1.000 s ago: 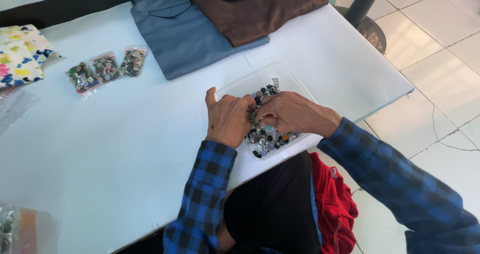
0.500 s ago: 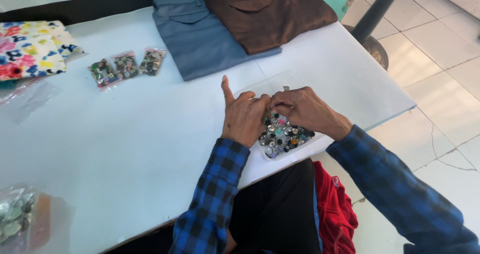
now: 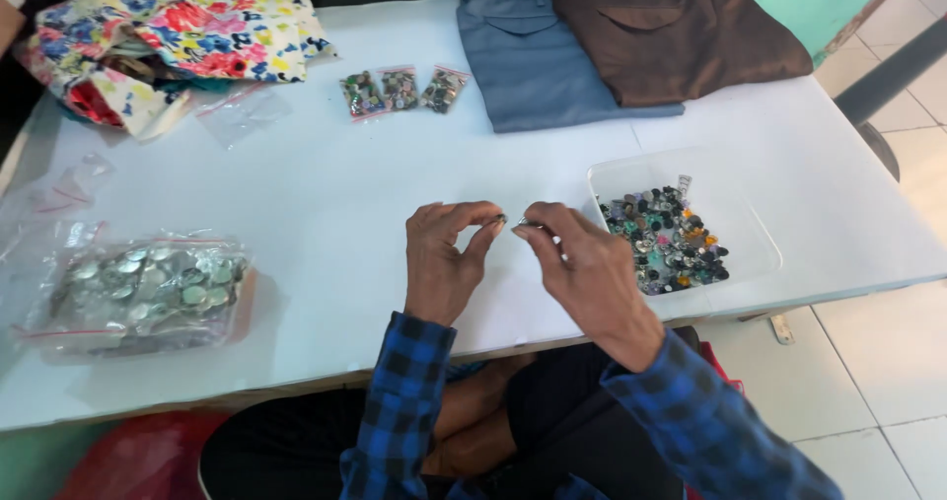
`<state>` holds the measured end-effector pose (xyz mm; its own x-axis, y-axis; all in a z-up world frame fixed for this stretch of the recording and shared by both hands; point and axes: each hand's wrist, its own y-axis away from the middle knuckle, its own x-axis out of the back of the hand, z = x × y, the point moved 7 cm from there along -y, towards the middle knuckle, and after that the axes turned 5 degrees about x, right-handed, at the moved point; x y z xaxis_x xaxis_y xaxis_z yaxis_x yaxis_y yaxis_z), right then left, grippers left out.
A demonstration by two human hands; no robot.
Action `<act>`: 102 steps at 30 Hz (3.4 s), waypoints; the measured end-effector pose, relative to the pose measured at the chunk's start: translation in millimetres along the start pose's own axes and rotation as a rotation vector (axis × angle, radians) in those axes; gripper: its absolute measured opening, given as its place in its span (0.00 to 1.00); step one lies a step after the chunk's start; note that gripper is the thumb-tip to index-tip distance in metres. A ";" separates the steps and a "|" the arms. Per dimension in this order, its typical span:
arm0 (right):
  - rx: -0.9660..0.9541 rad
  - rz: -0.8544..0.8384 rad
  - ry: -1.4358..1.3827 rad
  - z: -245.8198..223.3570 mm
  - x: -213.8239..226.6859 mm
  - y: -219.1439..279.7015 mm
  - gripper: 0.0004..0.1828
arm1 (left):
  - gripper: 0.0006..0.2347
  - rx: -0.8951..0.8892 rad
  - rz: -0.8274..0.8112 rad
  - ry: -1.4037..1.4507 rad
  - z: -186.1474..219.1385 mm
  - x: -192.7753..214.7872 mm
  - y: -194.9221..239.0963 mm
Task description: Picking small decorative items from a container and placing them into small plastic bags
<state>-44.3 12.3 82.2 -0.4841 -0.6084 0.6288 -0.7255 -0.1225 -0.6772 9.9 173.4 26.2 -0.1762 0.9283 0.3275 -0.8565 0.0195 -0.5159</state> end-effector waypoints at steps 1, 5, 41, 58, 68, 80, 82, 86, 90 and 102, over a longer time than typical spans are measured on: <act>0.008 0.001 -0.004 1.6 -16.9 3.3 0.07 | 0.06 -0.002 0.008 -0.004 -13.5 5.3 1.9; -0.065 -0.070 -0.057 22.4 -80.0 15.8 0.02 | 0.09 0.107 -0.134 -0.190 -65.6 5.4 9.8; -0.190 -0.229 -0.258 34.7 -106.8 22.3 0.14 | 0.14 0.046 -0.234 -0.431 -117.9 -12.7 22.7; -0.056 -0.232 -0.047 73.6 82.5 9.7 0.10 | 0.10 -0.362 -0.081 0.021 58.1 -55.5 2.8; -0.192 -0.920 0.164 150.3 32.2 6.7 0.06 | 0.10 -0.275 -0.682 -0.378 48.9 -194.8 -17.1; -0.428 -0.708 -0.376 160.1 60.2 -2.7 0.11 | 0.08 -0.103 -0.794 -0.356 63.3 -190.7 -29.1; -0.487 -0.706 -0.428 164.7 59.9 4.0 0.12 | 0.07 -0.090 -0.787 -0.343 59.2 -194.5 -27.5; -0.554 -0.710 -0.458 170.1 55.4 8.7 0.14 | 0.08 -0.112 -0.753 -0.313 52.1 -199.0 -25.1; -0.571 -0.668 -0.499 163.2 60.4 7.3 0.13 | 0.08 -0.122 -0.768 -0.325 46.4 -205.4 -22.8; -0.286 -0.992 0.238 174.4 29.8 22.5 0.10 | 0.09 -0.110 -0.774 -0.374 30.2 -217.1 -20.2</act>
<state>10.2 -145.3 19.0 0.3270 -0.1644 0.9306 -0.9220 -0.2717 0.2759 50.8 -39.7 -10.6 0.2726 0.4562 0.8471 -0.7530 0.6492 -0.1073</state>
